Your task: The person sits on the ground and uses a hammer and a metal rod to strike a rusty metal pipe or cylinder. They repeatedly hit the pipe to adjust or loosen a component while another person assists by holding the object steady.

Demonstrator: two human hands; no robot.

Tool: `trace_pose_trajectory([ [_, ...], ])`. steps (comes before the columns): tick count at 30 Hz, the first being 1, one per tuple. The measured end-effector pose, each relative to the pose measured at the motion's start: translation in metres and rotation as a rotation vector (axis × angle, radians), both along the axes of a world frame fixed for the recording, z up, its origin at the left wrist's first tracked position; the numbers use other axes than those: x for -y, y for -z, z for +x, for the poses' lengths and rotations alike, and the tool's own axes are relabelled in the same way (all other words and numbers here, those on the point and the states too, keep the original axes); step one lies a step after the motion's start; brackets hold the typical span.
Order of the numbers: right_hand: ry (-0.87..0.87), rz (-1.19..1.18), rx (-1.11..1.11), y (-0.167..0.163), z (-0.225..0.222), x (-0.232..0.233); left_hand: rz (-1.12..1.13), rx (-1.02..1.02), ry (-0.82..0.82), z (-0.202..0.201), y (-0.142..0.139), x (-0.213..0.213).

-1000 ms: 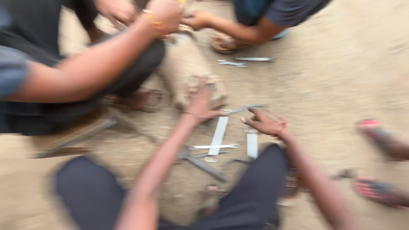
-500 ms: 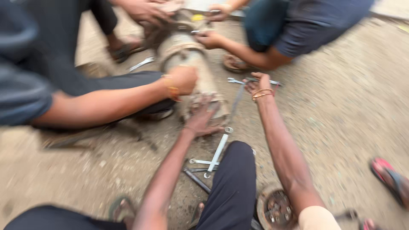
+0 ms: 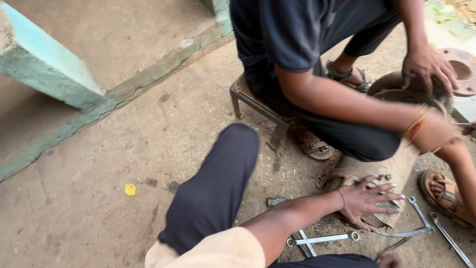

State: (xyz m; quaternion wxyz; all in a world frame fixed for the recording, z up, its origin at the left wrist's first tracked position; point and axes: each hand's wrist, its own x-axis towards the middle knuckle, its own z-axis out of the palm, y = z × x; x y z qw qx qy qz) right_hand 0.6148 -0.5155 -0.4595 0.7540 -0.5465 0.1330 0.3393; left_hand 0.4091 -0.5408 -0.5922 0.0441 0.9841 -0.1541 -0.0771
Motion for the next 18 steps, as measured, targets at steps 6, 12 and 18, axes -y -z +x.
trace_pose_trajectory([
  [6, 0.013, -0.051, 0.146, -0.014, -0.034, 0.065, -0.330, 0.255, 0.066, 0.002, 0.006, 0.001],
  [12, -0.023, -0.503, 0.118, -0.004, -0.199, 0.225, -0.128, -0.049, 0.024, 0.000, -0.024, 0.006],
  [18, -0.199, -1.040, 0.110, 0.053, -0.235, 0.280, -0.173, -0.118, 0.061, -0.004, -0.067, -0.004],
])
